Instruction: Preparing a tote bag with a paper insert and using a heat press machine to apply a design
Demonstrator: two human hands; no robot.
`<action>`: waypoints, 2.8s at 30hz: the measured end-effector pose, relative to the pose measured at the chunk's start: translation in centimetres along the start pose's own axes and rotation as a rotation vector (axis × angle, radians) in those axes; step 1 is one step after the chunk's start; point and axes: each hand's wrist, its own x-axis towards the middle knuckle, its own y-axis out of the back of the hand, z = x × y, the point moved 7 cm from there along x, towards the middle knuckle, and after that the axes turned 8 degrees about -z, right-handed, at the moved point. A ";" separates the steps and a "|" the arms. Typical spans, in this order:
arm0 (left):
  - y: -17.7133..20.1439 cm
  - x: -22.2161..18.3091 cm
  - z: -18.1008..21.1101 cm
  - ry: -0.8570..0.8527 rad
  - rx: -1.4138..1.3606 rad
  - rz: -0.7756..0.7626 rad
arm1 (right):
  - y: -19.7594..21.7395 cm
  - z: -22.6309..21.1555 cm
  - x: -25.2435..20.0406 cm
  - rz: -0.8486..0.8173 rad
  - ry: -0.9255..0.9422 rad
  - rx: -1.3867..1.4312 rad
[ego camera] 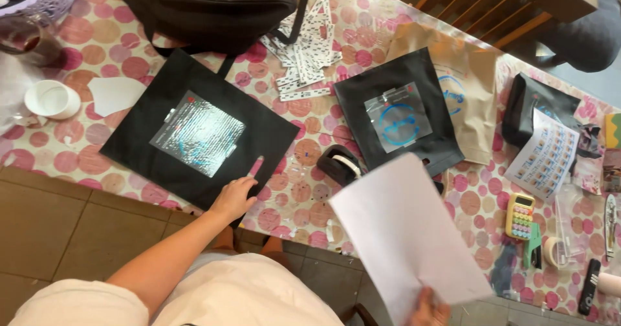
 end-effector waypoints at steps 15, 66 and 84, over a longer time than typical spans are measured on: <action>2.7 -1.6 -1.6 -0.059 -0.176 -0.052 | -15.7 -3.2 -9.6 -0.251 0.112 -0.100; 4.7 -8.2 -0.3 -0.305 0.766 0.018 | -30.1 -0.2 -11.4 -0.597 -0.148 -0.025; 4.1 -10.7 8.1 -0.492 0.712 0.363 | -39.3 3.1 -18.0 -0.699 -0.239 0.133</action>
